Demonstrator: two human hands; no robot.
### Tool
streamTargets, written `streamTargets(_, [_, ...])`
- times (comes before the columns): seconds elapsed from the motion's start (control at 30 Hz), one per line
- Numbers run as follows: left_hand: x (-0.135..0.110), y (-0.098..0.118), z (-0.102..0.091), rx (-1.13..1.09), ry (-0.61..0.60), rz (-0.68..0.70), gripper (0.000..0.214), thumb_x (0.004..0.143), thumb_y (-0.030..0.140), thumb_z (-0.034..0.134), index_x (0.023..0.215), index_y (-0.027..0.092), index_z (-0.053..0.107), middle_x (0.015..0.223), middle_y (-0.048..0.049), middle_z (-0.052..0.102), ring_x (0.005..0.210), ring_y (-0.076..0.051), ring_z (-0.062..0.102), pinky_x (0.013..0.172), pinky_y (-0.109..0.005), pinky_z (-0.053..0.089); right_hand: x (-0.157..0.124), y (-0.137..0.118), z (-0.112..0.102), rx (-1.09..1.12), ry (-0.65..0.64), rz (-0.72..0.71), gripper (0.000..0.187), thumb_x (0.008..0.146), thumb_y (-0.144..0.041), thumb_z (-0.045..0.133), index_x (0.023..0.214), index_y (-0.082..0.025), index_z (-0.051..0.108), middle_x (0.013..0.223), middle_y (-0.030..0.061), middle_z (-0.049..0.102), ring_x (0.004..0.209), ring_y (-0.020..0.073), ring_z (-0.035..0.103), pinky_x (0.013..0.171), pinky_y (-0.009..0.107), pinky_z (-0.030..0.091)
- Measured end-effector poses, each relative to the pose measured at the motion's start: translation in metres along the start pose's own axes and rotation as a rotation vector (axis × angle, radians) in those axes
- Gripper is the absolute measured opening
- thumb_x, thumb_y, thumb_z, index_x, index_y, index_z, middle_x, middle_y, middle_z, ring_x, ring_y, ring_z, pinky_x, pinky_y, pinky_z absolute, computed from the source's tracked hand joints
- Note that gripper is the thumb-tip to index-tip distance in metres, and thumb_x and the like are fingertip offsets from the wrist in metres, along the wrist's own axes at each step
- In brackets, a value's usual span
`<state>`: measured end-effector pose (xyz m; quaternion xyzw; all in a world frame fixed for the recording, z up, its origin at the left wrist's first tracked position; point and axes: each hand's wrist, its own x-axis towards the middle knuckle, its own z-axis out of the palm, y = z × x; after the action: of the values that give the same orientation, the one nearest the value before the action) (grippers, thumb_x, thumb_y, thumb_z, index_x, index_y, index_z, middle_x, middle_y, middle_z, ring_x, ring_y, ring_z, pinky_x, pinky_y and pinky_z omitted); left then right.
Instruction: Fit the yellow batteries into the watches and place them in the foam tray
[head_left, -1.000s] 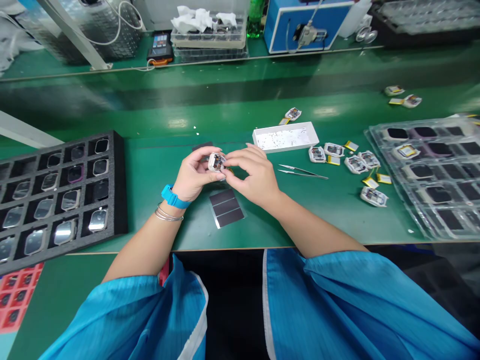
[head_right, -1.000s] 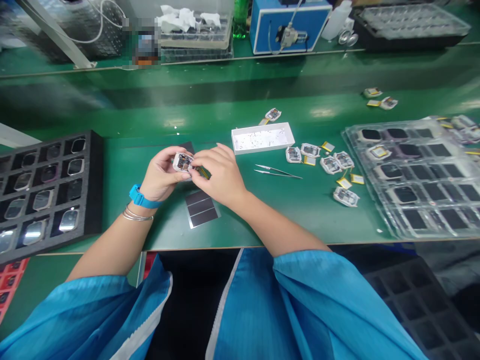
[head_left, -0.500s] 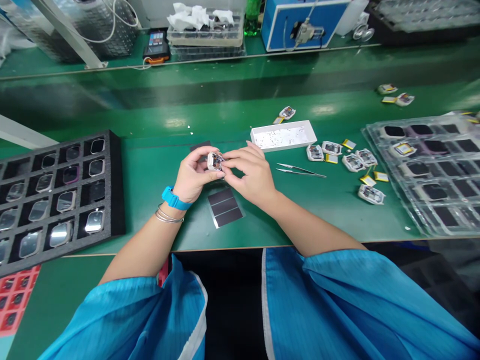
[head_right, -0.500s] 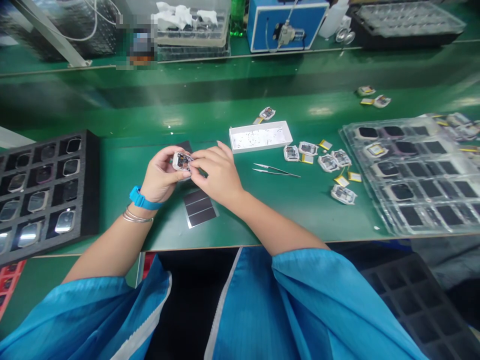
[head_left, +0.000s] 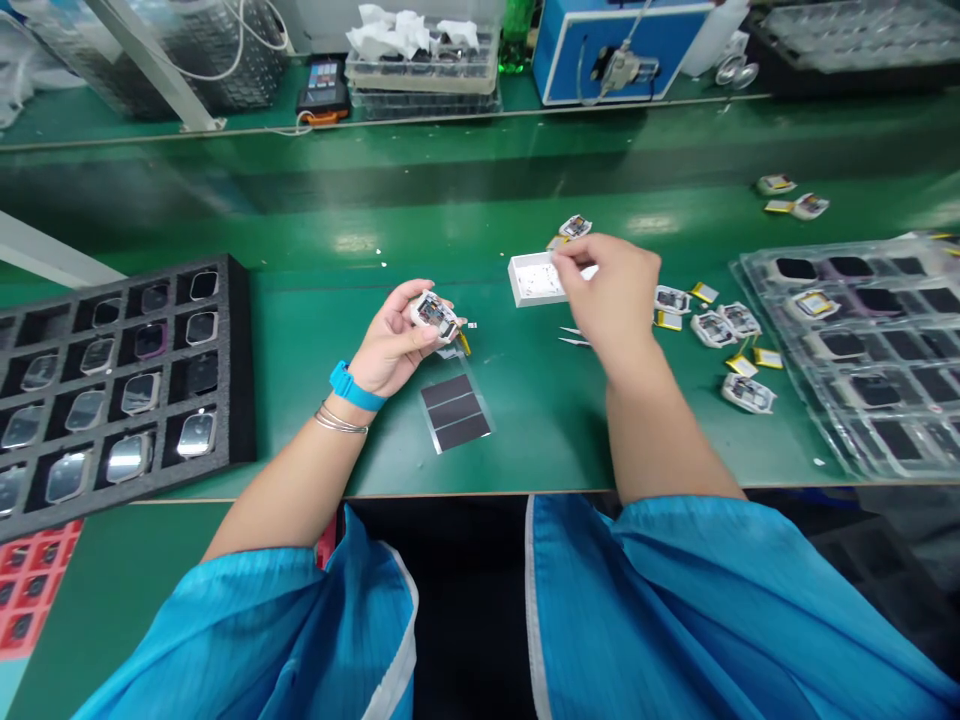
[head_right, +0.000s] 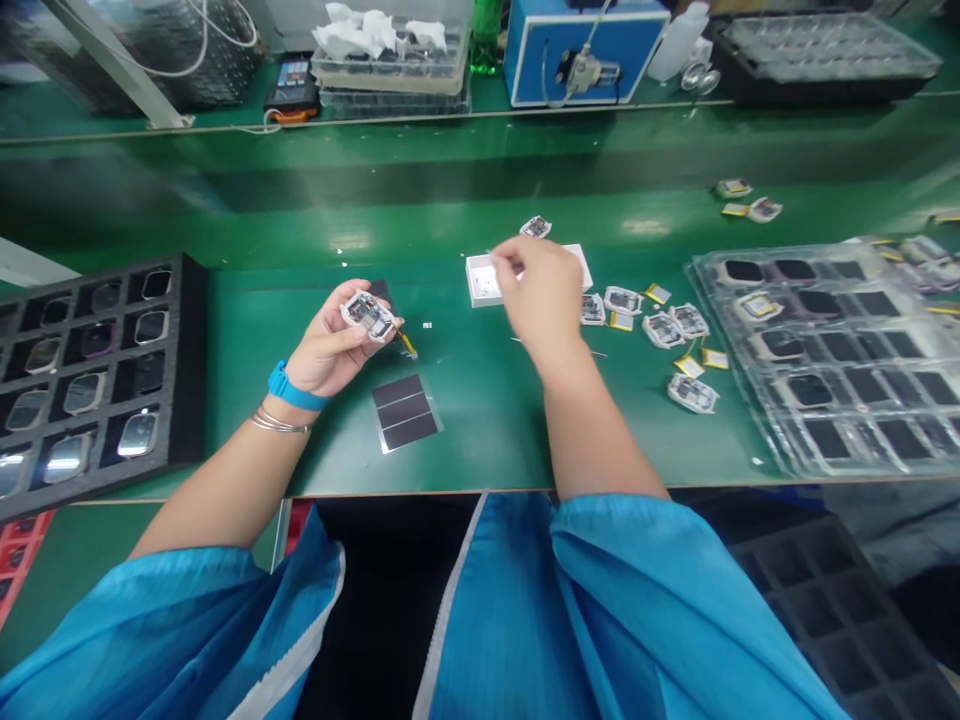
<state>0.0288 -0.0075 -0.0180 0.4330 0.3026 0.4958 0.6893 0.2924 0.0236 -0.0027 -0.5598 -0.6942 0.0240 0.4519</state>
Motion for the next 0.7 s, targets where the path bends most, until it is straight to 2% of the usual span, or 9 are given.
streamTargets(0.07, [-0.001, 0.001, 0.001, -0.009, -0.010, -0.020, 0.059, 0.054, 0.031, 0.095, 0.102, 0.025, 0.060, 0.099, 0.0006, 0.072, 0.090, -0.017, 0.073, 0.078, -0.026, 0.060, 0.006, 0.017, -0.002, -0.038, 0.014, 0.064, 0.028, 0.095, -0.033, 0.053, 0.081, -0.018, 0.072, 0.087, 0.0074, 0.074, 0.091, 0.0256, 0.069, 0.090, 0.046, 0.050])
streamTargets(0.13, [-0.001, 0.001, 0.002, -0.005, -0.015, -0.031, 0.058, 0.054, 0.032, 0.095, 0.099, 0.024, 0.059, 0.099, -0.0004, 0.073, 0.091, -0.018, 0.074, 0.078, -0.027, 0.060, 0.004, 0.015, 0.003, 0.004, 0.011, 0.095, 0.027, 0.094, -0.034, 0.055, 0.080, -0.018, 0.072, 0.088, 0.0077, 0.074, 0.092, 0.0254, 0.069, 0.090, 0.046, 0.050])
streamTargets(0.2, [-0.002, 0.001, 0.002, 0.003, -0.021, -0.034, 0.058, 0.054, 0.033, 0.095, 0.099, 0.023, 0.059, 0.099, -0.0012, 0.073, 0.092, -0.020, 0.074, 0.079, -0.028, 0.060, -0.003, -0.005, 0.011, 0.134, -0.039, 0.107, 0.019, 0.089, -0.032, 0.063, 0.078, -0.018, 0.071, 0.085, 0.0056, 0.074, 0.085, 0.0229, 0.068, 0.085, 0.043, 0.053])
streamTargets(0.3, [-0.002, 0.001, 0.001, 0.035, -0.033, -0.039, 0.059, 0.056, 0.033, 0.094, 0.102, 0.023, 0.059, 0.100, -0.0016, 0.072, 0.092, -0.019, 0.073, 0.082, -0.030, 0.060, -0.021, -0.049, 0.023, 0.369, -0.174, 0.079, 0.011, 0.084, -0.029, 0.067, 0.080, -0.019, 0.071, 0.082, 0.0019, 0.074, 0.079, 0.0193, 0.068, 0.079, 0.037, 0.055])
streamTargets(0.37, [-0.002, 0.001, -0.001, 0.058, -0.033, -0.041, 0.059, 0.056, 0.033, 0.094, 0.104, 0.023, 0.060, 0.099, -0.0012, 0.072, 0.088, -0.017, 0.072, 0.080, -0.029, 0.060, -0.031, -0.072, 0.027, 0.452, -0.240, 0.050, 0.008, 0.083, -0.025, 0.067, 0.083, -0.020, 0.072, 0.085, 0.0012, 0.075, 0.080, 0.0182, 0.068, 0.079, 0.034, 0.054])
streamTargets(0.43, [-0.002, 0.000, -0.002, 0.072, -0.030, -0.039, 0.060, 0.056, 0.033, 0.094, 0.104, 0.023, 0.061, 0.099, -0.0010, 0.072, 0.085, -0.016, 0.071, 0.078, -0.028, 0.059, -0.038, -0.083, 0.028, 0.467, -0.253, 0.051, 0.007, 0.083, -0.022, 0.065, 0.081, -0.020, 0.072, 0.084, 0.0009, 0.075, 0.079, 0.0174, 0.068, 0.078, 0.032, 0.053])
streamTargets(0.7, [-0.002, 0.000, 0.002, 0.074, -0.030, -0.038, 0.059, 0.053, 0.032, 0.095, 0.102, 0.022, 0.062, 0.096, -0.0006, 0.072, 0.081, -0.014, 0.070, 0.074, -0.025, 0.059, -0.040, -0.082, 0.026, 0.462, -0.245, 0.090, 0.008, 0.081, -0.020, 0.066, 0.074, -0.020, 0.070, 0.078, 0.0002, 0.075, 0.074, 0.0167, 0.068, 0.073, 0.030, 0.052])
